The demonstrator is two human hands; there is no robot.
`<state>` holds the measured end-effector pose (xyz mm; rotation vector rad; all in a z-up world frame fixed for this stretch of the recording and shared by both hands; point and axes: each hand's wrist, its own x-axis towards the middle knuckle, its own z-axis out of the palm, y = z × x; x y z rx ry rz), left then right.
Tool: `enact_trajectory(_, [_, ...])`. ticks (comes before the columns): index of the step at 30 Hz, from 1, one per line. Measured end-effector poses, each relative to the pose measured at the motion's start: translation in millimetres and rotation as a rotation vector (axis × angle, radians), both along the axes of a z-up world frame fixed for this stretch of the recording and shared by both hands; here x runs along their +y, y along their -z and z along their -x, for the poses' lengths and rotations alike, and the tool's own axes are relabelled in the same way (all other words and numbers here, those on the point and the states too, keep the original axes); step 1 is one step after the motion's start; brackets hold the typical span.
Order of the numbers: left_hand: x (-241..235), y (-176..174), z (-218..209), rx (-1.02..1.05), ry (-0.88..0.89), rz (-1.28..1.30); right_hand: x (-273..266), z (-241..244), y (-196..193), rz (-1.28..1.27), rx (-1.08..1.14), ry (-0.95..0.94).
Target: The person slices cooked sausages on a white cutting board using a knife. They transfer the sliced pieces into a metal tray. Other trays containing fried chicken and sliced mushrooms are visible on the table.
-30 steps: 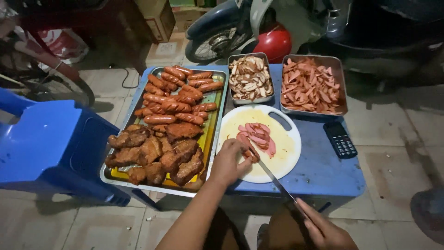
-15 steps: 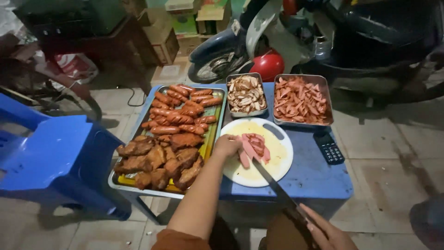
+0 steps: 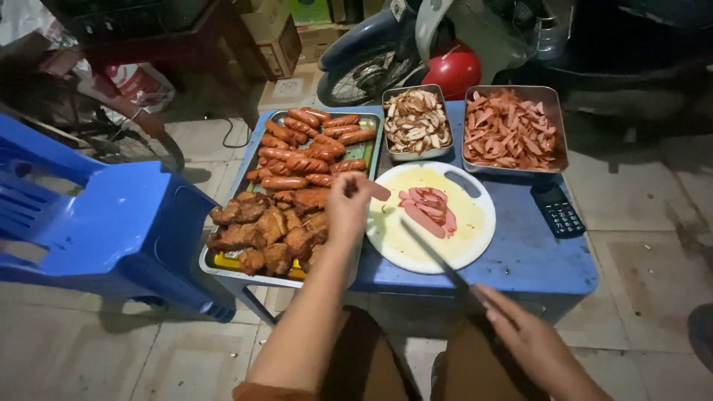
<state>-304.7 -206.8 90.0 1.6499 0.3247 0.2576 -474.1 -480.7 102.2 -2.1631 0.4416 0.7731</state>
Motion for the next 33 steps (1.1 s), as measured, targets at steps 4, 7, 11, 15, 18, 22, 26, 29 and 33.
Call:
enact_trajectory(4, [-21,63,17,-0.31,0.168,-0.387,-3,-10,1,0.054,-0.122,0.041])
enact_trajectory(7, [-27,89,45,-0.38,0.368,-0.665,8,-2,-7,0.011,-0.181,0.039])
enact_trajectory(11, [-28,88,60,-0.264,0.439,-0.662,10,3,14,0.106,-0.259,-0.13])
enact_trajectory(15, [-23,81,45,-0.219,0.413,-0.655,13,8,25,0.21,-0.222,-0.255])
enact_trajectory(18, [-24,77,37,-0.152,0.438,-0.699,14,7,26,0.344,-0.196,-0.348])
enact_trajectory(22, [-23,85,32,-0.183,0.424,-0.698,21,-6,43,0.354,-0.303,-0.359])
enact_trajectory(26, [-25,89,34,-0.135,0.372,-0.714,35,-30,68,0.396,-0.498,-0.394])
enact_trajectory(29, [-21,101,29,-0.196,0.389,-0.693,34,-24,45,0.382,-0.26,-0.371])
enact_trajectory(33, [-21,96,30,-0.051,0.378,-0.66,14,-3,35,0.361,-0.341,-0.393])
